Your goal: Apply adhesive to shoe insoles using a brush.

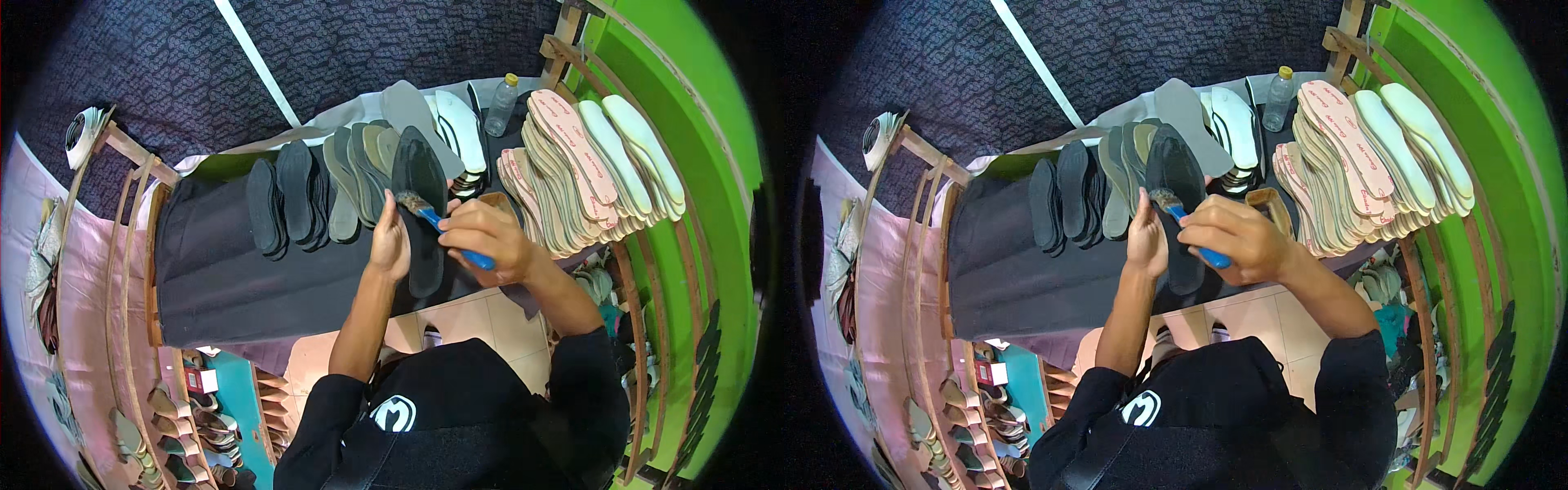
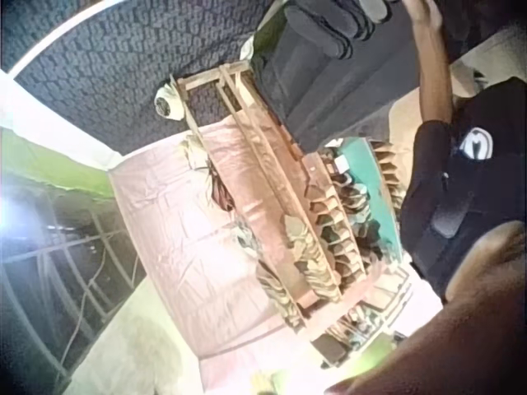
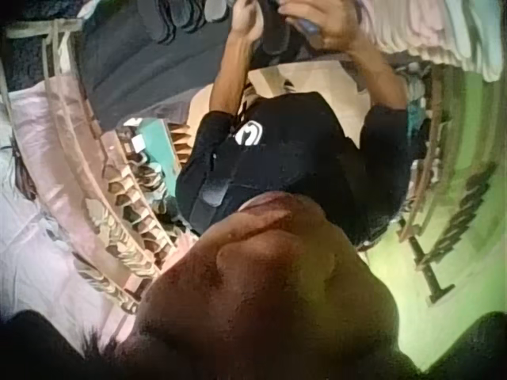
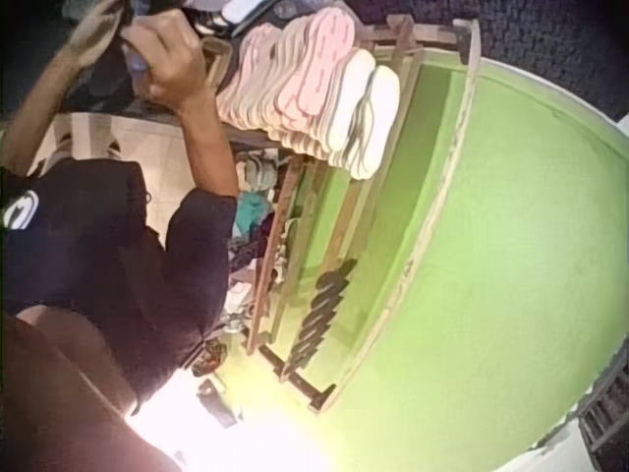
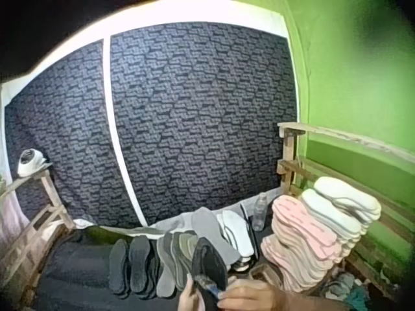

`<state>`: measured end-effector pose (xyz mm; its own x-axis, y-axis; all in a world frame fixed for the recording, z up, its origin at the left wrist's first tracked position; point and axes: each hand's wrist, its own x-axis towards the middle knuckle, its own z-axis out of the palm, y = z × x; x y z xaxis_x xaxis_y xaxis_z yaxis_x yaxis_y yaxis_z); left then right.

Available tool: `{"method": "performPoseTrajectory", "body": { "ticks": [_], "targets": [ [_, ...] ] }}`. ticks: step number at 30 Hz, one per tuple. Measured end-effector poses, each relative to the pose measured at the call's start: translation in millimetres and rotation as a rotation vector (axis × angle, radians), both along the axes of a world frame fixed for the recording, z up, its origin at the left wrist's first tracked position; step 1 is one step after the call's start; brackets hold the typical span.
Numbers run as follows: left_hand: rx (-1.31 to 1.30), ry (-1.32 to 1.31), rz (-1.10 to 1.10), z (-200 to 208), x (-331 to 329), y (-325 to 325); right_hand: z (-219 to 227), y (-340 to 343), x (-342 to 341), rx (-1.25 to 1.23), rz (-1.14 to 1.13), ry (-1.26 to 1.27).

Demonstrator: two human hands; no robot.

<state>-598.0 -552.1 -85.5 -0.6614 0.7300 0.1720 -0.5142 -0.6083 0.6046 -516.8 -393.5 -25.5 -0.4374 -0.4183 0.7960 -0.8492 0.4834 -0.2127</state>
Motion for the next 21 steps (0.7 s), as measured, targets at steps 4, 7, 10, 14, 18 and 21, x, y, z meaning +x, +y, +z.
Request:
{"method": "performPoseTrajectory", "body": {
  "ticks": [4,7,10,14,18,21],
  "targets": [
    [0.185,-0.124,-0.126,-12,-6,-2,8,17,0,-0.226,-0.090,-0.101],
    [0.146,-0.160,-0.175,-16,-4,0,23,22,-7,-0.209,-0.312,0.071],
    [0.190,-0.150,-0.194,-22,-5,2,27,13,-21,-0.082,-0.247,0.109],
    [0.209,-0.178,-0.120,-13,-7,1,11,1,-17,0.172,-0.139,0.139],
    [0.177,-0.102,-0.101,-11,-13,-4,2,-2,3,0.171,0.017,0.031],
    [0.190,-0.116,-0.105,-18,-18,-6,5,9,6,0.027,0.056,-0.093]
  ]
}}
